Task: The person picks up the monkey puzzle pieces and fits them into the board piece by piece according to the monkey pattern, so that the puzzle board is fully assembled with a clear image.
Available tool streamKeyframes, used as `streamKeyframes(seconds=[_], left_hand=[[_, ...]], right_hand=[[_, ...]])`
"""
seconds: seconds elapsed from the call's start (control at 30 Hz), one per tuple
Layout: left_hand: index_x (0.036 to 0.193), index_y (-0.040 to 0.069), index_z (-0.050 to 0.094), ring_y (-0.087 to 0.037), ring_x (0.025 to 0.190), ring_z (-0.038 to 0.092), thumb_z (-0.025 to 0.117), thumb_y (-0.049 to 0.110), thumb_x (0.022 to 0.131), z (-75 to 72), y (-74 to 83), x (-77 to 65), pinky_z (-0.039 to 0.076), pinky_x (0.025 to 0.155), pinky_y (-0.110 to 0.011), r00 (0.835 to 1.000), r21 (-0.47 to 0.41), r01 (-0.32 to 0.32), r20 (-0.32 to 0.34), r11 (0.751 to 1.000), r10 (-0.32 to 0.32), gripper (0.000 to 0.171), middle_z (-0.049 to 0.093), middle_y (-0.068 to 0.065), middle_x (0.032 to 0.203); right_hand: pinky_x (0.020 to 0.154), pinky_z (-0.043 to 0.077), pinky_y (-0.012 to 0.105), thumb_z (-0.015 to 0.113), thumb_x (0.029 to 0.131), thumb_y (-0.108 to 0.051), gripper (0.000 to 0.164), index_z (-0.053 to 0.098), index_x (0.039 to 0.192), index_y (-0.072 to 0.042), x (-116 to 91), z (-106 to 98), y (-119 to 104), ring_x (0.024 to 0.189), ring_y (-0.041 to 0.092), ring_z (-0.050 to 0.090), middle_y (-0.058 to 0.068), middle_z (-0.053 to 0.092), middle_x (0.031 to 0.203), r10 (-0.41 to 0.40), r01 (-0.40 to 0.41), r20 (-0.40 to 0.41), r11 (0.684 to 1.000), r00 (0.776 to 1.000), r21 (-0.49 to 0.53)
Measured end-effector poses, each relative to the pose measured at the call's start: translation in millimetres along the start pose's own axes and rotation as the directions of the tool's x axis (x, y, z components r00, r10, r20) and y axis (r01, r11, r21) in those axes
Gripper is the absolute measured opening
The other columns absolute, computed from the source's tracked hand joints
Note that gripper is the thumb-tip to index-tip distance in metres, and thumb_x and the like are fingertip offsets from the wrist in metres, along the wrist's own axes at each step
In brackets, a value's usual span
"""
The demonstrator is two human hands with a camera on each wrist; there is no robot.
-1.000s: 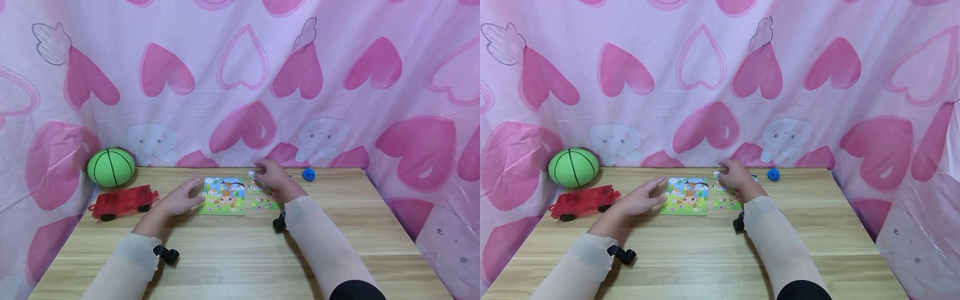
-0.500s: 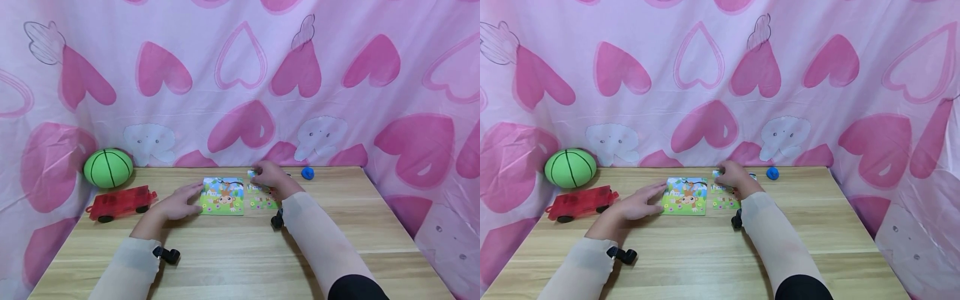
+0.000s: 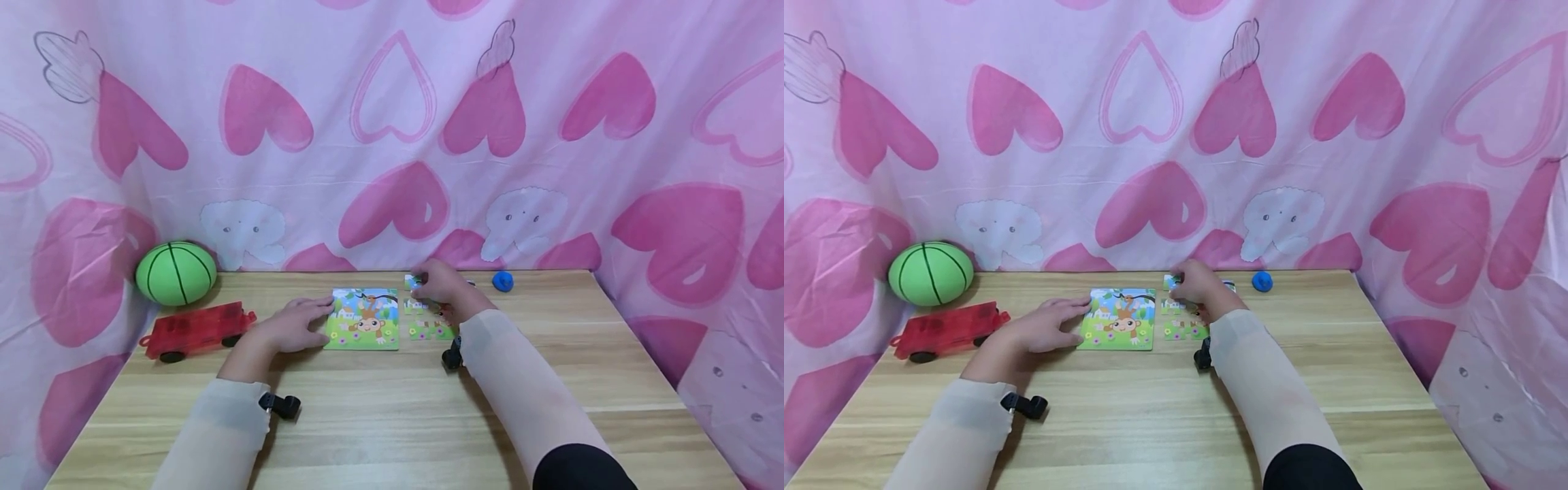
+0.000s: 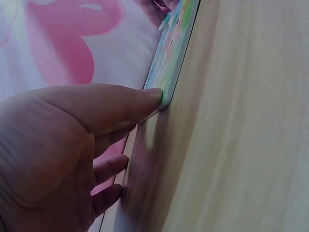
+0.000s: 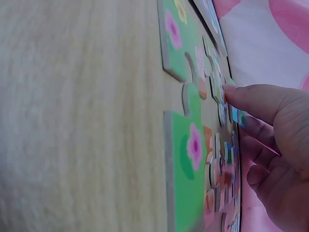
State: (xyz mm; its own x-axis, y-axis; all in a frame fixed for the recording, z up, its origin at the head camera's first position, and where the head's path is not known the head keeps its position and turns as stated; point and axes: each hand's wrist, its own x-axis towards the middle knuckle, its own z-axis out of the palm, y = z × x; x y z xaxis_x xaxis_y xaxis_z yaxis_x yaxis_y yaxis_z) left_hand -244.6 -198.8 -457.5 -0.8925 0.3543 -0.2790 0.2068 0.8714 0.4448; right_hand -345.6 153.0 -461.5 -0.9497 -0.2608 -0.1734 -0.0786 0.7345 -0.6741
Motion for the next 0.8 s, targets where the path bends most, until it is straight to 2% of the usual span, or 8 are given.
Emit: streamKeyframes(seconds=[0.17,0.4,0.57,0.7,0.8], left_hand=[[0.164,0.024,0.045,-0.039,0.163,0.025,0.075,0.037,0.098,-0.4,2.2,0.6,0.031,0.127,-0.071,1.0,0.038,-0.005,-0.005,0.999,0.005,0.075,0.034,0.005,0.177],[0.165,0.021,0.044,-0.039,0.167,0.021,0.074,0.035,0.097,1.8,1.5,1.3,0.026,0.131,-0.068,1.0,0.036,-0.023,-0.004,0.999,0.024,0.075,0.034,0.001,0.177],[0.165,0.023,0.043,-0.04,0.168,0.017,0.074,0.036,0.097,4.0,0.1,0.2,0.026,0.13,-0.07,1.0,0.015,-0.017,-0.006,1.0,0.018,0.077,0.032,0.001,0.178],[0.165,0.023,0.044,-0.04,0.168,0.017,0.075,0.038,0.097,4.5,-0.1,-1.0,0.026,0.13,-0.07,1.0,0.022,-0.027,-0.014,0.999,0.027,0.077,0.032,0.002,0.178],[0.165,0.022,0.043,-0.039,0.168,0.017,0.075,0.038,0.097,4.1,0.3,-2.2,0.025,0.13,-0.07,1.0,0.021,-0.023,-0.014,1.0,0.023,0.077,0.032,0.002,0.178]], right_hand=[[0.111,0.055,0.046,0.088,0.089,-0.013,0.058,0.068,0.144,-0.011,3,3,-2,0.115,0.027,0.058,0.005,0.059,0.129,-0.015,0.014,-0.021,1.0,1.0,-0.016],[0.092,0.055,0.042,0.081,0.092,-0.008,0.045,0.069,0.135,-0.018,1,9,-8,0.104,0.028,0.059,0.005,0.064,0.118,-0.045,0.045,-0.058,0.999,0.997,-0.004],[0.088,0.057,0.04,0.071,0.098,-0.009,0.039,0.067,0.134,-0.021,-3,16,-16,0.104,0.025,0.062,0.002,0.068,0.12,-0.055,0.06,-0.095,0.996,0.994,0.059],[0.085,0.062,0.038,0.073,0.099,-0.01,0.039,0.067,0.137,-0.017,-6,25,-27,0.108,0.026,0.066,0.006,0.068,0.124,-0.1,0.114,-0.099,0.982,0.99,0.148],[0.088,0.062,0.035,0.074,0.098,-0.011,0.037,0.069,0.134,-0.02,-9,35,-37,0.113,0.025,0.066,0.006,0.067,0.127,-0.113,0.126,-0.074,0.972,0.991,0.197]])
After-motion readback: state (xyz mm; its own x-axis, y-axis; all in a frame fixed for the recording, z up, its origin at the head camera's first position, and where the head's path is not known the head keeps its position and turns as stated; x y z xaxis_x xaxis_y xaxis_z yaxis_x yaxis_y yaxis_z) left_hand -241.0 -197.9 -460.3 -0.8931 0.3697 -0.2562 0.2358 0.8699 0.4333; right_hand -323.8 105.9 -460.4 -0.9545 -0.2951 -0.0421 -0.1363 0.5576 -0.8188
